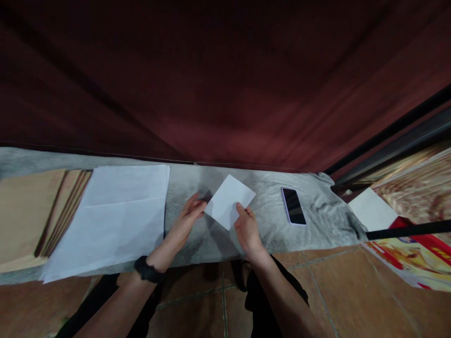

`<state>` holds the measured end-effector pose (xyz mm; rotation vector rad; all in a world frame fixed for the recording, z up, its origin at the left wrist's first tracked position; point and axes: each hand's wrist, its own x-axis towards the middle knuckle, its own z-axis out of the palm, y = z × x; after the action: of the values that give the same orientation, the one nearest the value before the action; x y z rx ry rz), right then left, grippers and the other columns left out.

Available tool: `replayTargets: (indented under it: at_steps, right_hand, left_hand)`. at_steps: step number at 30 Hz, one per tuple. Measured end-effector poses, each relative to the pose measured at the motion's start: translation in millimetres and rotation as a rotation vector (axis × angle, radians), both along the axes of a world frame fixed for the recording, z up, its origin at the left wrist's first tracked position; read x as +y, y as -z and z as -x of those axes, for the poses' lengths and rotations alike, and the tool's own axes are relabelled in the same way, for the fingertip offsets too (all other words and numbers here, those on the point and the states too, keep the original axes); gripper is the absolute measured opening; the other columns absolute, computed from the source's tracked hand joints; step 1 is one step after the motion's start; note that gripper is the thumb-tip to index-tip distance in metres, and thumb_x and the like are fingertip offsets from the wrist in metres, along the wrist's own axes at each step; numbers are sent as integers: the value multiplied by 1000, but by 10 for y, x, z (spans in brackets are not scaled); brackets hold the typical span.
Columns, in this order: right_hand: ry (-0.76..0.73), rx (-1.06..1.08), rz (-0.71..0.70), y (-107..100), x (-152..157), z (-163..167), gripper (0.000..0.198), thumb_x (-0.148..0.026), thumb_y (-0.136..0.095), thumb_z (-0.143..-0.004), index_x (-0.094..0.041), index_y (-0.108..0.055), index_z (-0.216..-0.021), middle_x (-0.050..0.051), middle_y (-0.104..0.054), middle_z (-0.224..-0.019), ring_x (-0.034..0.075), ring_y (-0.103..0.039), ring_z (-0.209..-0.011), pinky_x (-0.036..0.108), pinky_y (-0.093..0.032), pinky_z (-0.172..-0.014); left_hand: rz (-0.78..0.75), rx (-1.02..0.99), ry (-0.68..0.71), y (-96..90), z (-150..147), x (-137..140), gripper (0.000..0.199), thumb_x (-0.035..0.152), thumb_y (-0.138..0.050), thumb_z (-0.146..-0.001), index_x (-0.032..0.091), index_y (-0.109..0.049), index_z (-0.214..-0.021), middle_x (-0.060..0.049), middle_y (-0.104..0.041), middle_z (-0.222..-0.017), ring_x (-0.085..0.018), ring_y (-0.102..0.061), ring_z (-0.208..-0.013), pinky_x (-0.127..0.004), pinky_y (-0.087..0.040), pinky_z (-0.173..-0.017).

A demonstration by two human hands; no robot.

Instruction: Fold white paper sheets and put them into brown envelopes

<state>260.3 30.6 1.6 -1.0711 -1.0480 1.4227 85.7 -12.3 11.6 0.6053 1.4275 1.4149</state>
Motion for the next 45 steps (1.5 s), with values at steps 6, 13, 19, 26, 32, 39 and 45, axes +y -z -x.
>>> replayTargets:
  at_steps: [6,13,19,26,32,39,45]
  right_hand:
    - [-26,84,163,263,-3,28,32,-43,-67,-83,-21,-67,-106,11,-79,-110,30,-75,-107,46,-62,-95]
    - [215,-273,0,363,199,-311,42,-40,-55,-88,-26,-60,-127,8,-72,-126,27,-67,-120,47,-57,-100]
    - [-202,-840,-567,210,77,-151,42,-25,-39,-101,-27,-67,-133,7,-65,-143,23,-54,-139,50,-35,-124]
    - [-380,-1241,-752,321,-59,59,50,-25,-37,-107,-14,-49,-154,12,-48,-161,24,-40,-152,47,-33,-126]
    - [-338,-1348,-869,489,19,-4,57,-15,-37,-102,-13,-40,-159,14,-43,-164,27,-36,-154,51,-30,-126]
    - [-269,-1442,-790,503,87,-82,54,-28,-37,-108,-15,-39,-160,15,-40,-165,29,-35,-154,52,-27,-125]
    - [-241,-1483,-708,485,172,-239,58,-37,-33,-110,-11,-37,-161,16,-37,-166,30,-35,-154,52,-23,-126]
  left_hand:
    - [11,165,141,182,-66,50,84,27,-74,-72,18,-47,-152,1,-69,-81,-19,-66,-71,-34,-54,-72]
    - [-36,395,305,110,243,212,68,18,-73,-65,23,-66,-133,0,-71,-81,-19,-62,-66,-31,-52,-69]
    - [-21,698,334,163,310,316,66,13,-61,-79,20,-59,-144,-2,-71,-87,-18,-62,-70,-33,-54,-77]
    - [-144,1268,127,310,-39,194,43,24,-49,-99,17,-61,-139,-16,-61,-145,-29,-55,-136,-49,-44,-116]
    - [-195,1469,411,468,-423,13,65,48,-36,-107,8,-37,-158,-18,-43,-163,-27,-35,-155,-48,-28,-128]
    - [-115,1549,356,521,-355,-7,71,52,-33,-106,3,-39,-157,-21,-39,-165,-30,-29,-157,-50,-26,-128]
    - [-61,1593,304,523,-215,-86,66,43,-32,-107,1,-37,-158,-21,-37,-165,-29,-28,-158,-48,-25,-129]
